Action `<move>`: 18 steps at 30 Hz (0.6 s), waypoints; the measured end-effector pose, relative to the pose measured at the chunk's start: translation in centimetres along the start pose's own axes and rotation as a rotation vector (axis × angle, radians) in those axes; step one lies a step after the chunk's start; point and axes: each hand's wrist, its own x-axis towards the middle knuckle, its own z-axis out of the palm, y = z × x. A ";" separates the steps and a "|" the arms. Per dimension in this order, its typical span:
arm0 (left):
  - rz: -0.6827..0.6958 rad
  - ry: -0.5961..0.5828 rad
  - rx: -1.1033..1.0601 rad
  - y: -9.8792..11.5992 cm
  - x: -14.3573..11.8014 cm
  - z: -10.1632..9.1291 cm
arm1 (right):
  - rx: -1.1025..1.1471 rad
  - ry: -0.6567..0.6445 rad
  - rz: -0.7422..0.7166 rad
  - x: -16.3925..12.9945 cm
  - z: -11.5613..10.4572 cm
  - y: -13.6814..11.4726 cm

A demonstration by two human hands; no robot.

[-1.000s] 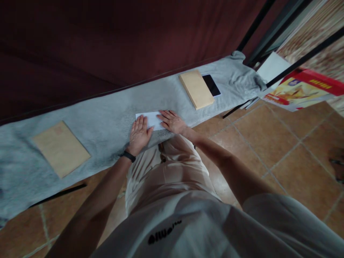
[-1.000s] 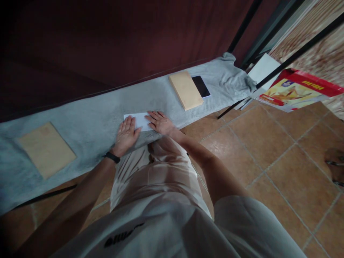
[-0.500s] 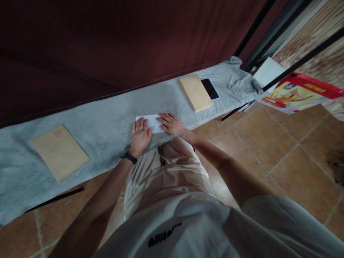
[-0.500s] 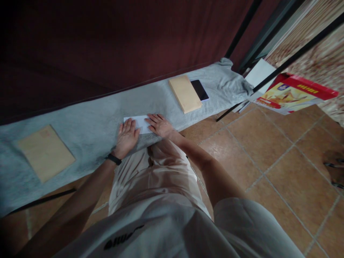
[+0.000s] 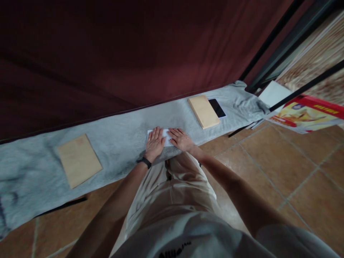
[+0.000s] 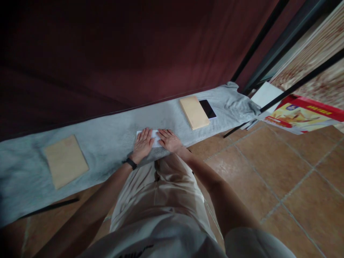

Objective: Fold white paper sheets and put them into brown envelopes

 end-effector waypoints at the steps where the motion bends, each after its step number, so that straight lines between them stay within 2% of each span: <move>1: -0.019 0.004 0.001 -0.4 -0.3 -0.1 | 0.007 0.003 0.004 0.0 0.0 0.0; 9: -0.121 0.044 0.011 -2.9 -3.0 -0.9 | -0.022 0.020 0.016 -0.1 0.6 0.1; 18: -0.157 0.076 0.015 -4.0 -4.0 -1.1 | -0.049 0.042 0.049 -0.7 0.4 0.2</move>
